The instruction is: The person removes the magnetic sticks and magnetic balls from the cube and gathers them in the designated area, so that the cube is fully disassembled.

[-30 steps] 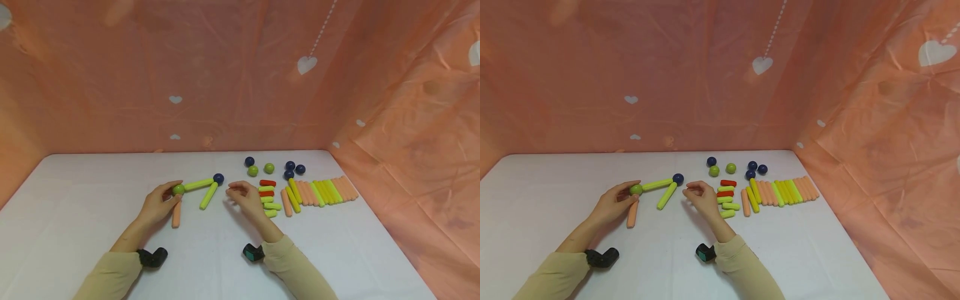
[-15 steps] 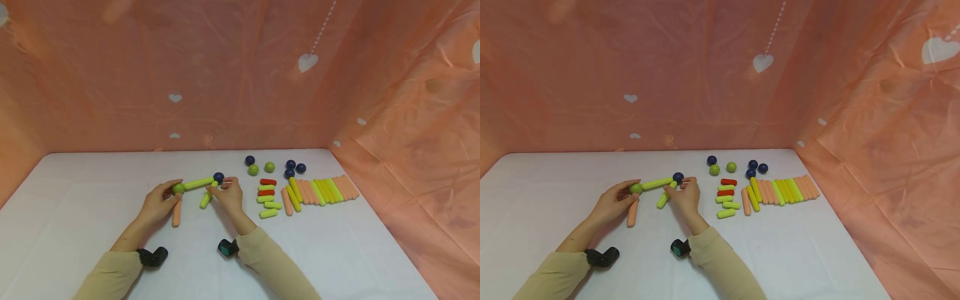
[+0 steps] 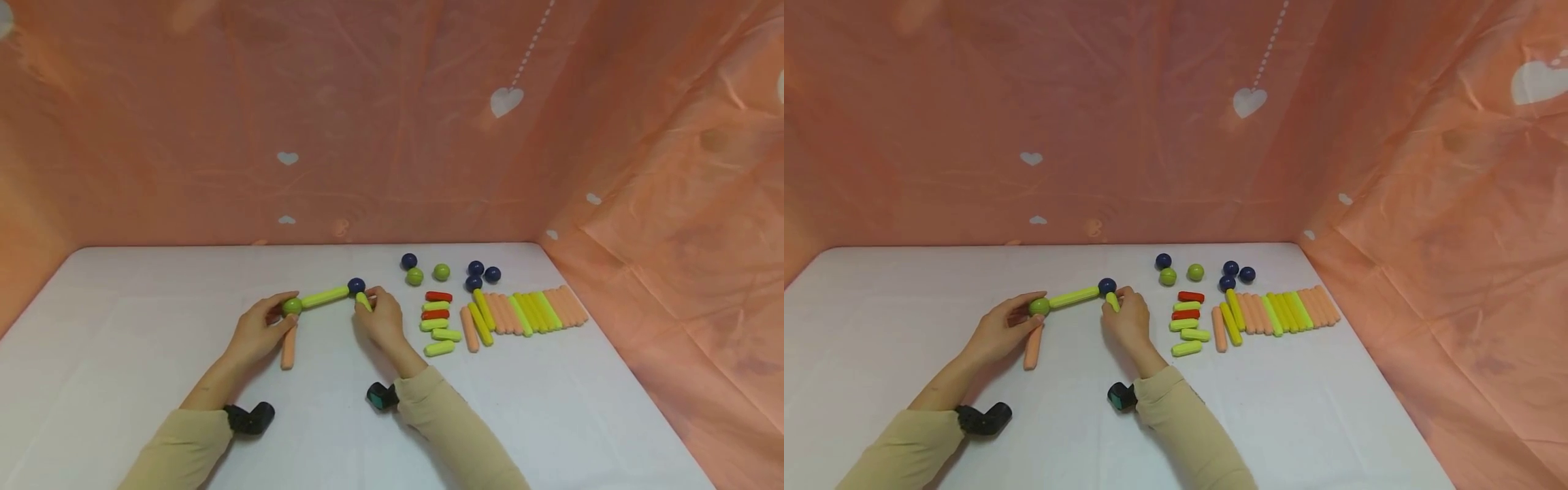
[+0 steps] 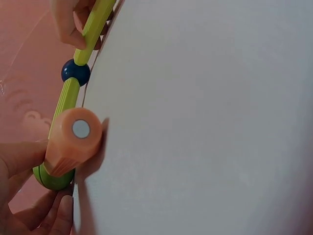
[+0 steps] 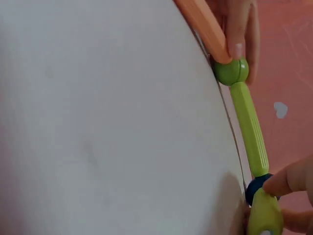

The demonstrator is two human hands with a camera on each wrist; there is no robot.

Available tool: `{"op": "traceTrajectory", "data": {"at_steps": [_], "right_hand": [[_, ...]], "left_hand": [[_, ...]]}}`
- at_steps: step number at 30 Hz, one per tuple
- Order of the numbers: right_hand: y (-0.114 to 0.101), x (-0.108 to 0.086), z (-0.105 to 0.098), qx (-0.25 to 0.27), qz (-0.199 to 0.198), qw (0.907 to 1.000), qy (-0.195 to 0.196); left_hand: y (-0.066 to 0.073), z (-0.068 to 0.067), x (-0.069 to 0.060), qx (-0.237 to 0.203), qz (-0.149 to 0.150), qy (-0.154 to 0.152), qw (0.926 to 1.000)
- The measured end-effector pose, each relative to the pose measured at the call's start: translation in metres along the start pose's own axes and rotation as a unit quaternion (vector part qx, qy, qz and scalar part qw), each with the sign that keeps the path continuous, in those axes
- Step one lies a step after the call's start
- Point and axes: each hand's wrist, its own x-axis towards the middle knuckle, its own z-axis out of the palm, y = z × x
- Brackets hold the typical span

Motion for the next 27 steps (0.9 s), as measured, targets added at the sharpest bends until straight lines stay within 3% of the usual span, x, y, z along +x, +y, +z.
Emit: {"op": "traceTrajectory", "data": {"at_steps": [11,16,22,27], "right_hand": [[0.014,0.001,-0.017,0.021,-0.001,0.9978,-0.063],[0.022,-0.001,-0.021,0.014,-0.039,0.9974,-0.060],[0.022,-0.006,-0.040,0.069,-0.008,0.9950,-0.072],[0.029,-0.011,-0.065,0.112,-0.001,0.9924,-0.051]], "left_hand": [[-0.001,0.002,0.000,0.000,0.005,-0.004,1.0000],[0.000,0.004,0.000,-0.002,0.004,-0.010,0.9999],[0.000,0.003,0.000,0.005,-0.004,-0.014,0.9999],[0.000,-0.001,0.000,0.007,-0.002,-0.015,0.9999]]}}
